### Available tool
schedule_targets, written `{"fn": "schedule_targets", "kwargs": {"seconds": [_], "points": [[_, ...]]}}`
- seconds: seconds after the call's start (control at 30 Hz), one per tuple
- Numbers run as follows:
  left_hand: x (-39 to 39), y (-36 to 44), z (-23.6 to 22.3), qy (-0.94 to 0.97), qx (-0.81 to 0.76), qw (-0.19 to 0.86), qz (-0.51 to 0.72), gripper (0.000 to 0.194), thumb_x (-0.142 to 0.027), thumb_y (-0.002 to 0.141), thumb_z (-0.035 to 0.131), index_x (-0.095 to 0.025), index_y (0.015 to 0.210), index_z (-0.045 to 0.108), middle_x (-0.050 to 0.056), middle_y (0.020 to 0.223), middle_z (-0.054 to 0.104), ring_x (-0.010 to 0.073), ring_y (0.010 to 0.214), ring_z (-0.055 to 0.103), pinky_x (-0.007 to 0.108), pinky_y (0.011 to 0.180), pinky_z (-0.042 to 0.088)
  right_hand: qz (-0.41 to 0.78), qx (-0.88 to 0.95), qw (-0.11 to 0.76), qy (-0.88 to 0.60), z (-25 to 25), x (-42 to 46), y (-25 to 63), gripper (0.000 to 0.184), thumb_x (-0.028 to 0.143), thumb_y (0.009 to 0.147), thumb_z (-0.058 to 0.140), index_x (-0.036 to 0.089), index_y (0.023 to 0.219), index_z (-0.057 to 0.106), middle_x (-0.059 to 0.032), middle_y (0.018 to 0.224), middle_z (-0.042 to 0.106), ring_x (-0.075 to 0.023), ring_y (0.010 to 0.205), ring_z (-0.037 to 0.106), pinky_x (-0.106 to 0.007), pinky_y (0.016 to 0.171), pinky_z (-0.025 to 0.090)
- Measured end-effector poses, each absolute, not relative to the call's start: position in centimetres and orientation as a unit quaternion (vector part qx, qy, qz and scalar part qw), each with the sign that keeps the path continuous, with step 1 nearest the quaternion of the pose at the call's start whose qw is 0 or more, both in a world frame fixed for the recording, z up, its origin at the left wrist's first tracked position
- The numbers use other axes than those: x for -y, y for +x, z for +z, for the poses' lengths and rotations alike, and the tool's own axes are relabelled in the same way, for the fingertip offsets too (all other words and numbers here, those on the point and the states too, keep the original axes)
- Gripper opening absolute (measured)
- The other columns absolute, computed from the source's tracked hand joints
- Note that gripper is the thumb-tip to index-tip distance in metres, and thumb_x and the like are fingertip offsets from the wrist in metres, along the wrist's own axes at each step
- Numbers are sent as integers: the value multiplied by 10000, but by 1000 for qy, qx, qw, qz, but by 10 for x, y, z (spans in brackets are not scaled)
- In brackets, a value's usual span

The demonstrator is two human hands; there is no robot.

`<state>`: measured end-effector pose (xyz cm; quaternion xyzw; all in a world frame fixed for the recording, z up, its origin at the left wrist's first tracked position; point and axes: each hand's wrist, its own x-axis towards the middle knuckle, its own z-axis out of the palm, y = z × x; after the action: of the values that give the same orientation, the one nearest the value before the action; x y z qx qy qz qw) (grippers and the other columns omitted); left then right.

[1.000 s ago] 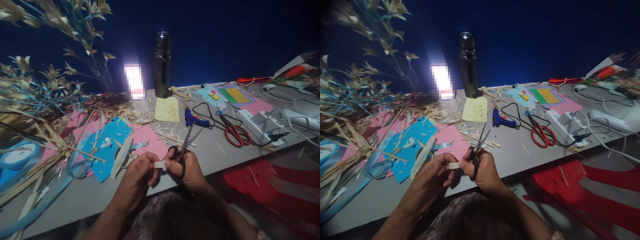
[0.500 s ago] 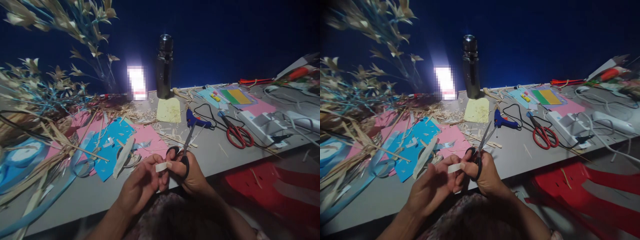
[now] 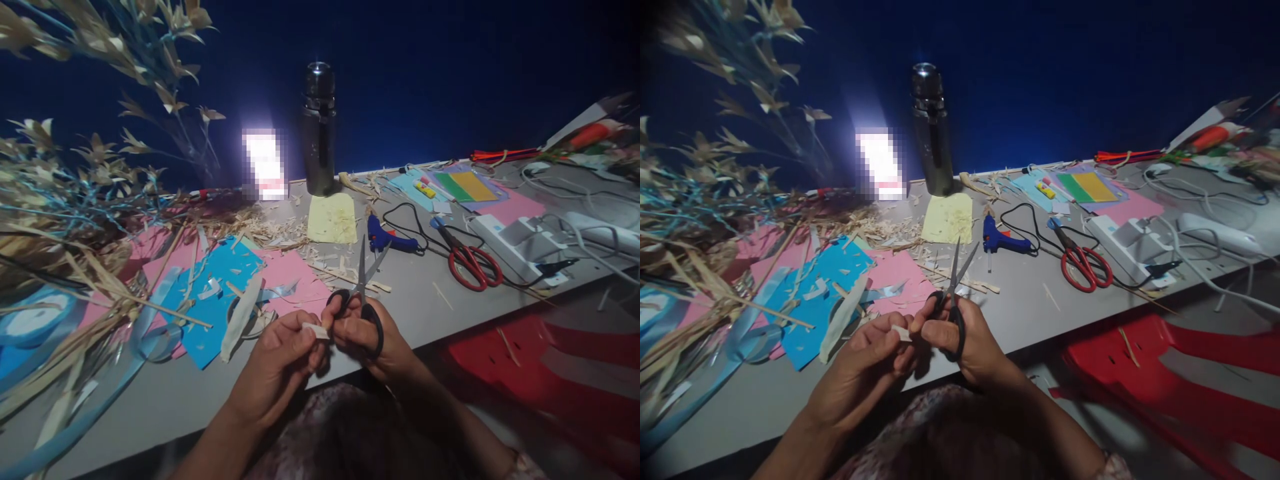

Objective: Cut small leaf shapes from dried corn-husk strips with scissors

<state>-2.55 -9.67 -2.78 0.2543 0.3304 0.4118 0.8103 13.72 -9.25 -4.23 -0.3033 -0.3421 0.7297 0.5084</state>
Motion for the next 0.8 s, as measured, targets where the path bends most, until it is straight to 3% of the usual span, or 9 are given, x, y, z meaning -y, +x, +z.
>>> {"fn": "schedule_targets", "kwargs": {"seconds": [0.17,0.3,0.43,0.67,0.8], "points": [[99,-25,-27,305,-368,771,420,249,-307,755,830,-160,685,641,-8,597,573,122,589,471,258,613,352,726,338,486,-352,-42,94,131,317,282,654,869,160,815,625,26,663,572,-106,573,520,-200,533,414],[100,-25,-23,297,-362,782,411,278,-315,744,837,-168,637,626,-9,568,556,131,576,466,267,606,350,764,279,500,-296,-41,91,127,323,284,614,864,147,782,625,27,669,543,-92,578,472,-186,526,385],[101,-24,-22,256,-355,798,415,215,-289,771,812,-172,681,656,-11,551,549,135,570,462,276,615,362,782,266,497,-265,-44,91,126,279,280,661,838,135,792,638,39,632,512,-67,517,417,-173,483,325],[98,-26,-24,274,-346,797,412,222,-297,793,773,-163,670,645,-5,544,537,136,563,459,274,599,373,767,271,508,-283,-48,94,127,303,297,640,863,152,786,640,29,655,542,-84,545,466,-181,503,357],[95,-33,-26,296,-380,777,405,243,-302,751,808,-163,661,631,-20,521,538,114,523,457,250,561,352,716,356,503,-327,-48,94,136,273,330,708,834,156,847,676,-2,729,609,-112,631,517,-203,577,403]]}}
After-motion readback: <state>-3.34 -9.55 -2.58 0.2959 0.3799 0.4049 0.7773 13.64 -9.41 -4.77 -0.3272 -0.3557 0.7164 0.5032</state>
